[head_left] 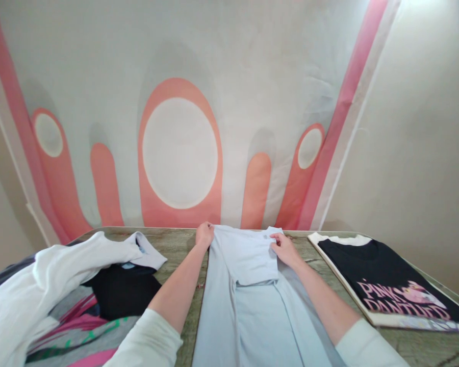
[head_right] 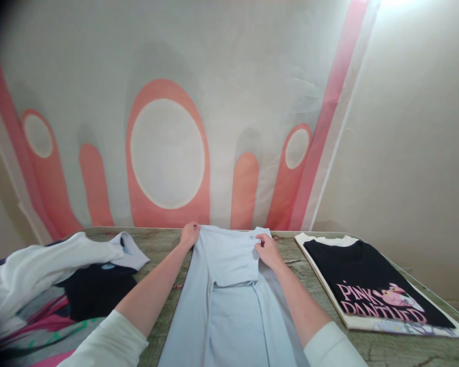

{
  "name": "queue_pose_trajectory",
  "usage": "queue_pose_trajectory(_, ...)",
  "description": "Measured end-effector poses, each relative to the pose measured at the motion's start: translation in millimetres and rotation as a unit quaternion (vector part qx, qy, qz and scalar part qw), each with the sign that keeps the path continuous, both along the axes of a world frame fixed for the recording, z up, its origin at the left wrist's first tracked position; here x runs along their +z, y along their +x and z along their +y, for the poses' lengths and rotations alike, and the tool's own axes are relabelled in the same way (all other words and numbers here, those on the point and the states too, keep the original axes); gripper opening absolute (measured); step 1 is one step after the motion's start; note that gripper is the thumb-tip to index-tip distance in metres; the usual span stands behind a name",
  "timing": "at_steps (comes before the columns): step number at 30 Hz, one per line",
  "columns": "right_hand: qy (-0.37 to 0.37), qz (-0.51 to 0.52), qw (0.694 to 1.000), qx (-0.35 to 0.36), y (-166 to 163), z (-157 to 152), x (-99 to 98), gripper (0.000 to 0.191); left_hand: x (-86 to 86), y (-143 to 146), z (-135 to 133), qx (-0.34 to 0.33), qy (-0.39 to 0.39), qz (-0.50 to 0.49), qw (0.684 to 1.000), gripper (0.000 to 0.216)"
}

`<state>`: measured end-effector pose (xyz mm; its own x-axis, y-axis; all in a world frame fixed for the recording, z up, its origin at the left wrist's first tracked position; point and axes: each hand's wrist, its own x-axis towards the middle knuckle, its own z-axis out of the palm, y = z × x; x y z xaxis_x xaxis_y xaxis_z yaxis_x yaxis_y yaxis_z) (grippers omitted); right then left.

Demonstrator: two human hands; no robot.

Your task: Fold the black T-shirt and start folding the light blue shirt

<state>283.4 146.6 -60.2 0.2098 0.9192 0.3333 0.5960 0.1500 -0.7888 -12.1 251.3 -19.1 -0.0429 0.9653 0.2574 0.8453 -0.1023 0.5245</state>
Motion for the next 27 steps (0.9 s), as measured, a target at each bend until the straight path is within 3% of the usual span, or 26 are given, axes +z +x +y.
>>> queue_pose_trajectory(4,0.000,-0.007,1.000,0.001,1,0,-0.2,0.031,5.2,7,-16,-0.010,0.007,0.038,0.999,0.024)
queue_pose_trajectory(7,-0.002,-0.007,1.000,-0.001,1,0,-1.2,0.031,6.9,17,-40,-0.032,0.013,0.077,0.996,0.040)
queue_pose_trajectory(12,0.000,0.008,1.000,-0.004,2,0,-2.7,0.031,6.6,49,-102,-0.223,0.037,0.144,0.963,0.042)
queue_pose_trajectory(17,0.024,0.043,0.999,-0.008,3,-2,3.3,0.030,5.9,85,-150,-0.379,-0.026,0.050,0.924,0.071)
queue_pose_trajectory(20,0.038,0.076,0.996,-0.010,0,-3,11.4,0.033,-0.3,99,-160,-0.385,-0.061,0.004,0.921,0.096)
queue_pose_trajectory(23,0.019,0.134,0.991,0.018,-10,-4,19.7,0.036,-8.8,108,-164,-0.353,-0.042,-0.033,0.934,0.108)
queue_pose_trajectory(27,-0.037,0.266,0.956,0.117,-24,-8,27.6,0.037,-13.3,113,-164,-0.301,-0.025,-0.086,0.949,0.094)
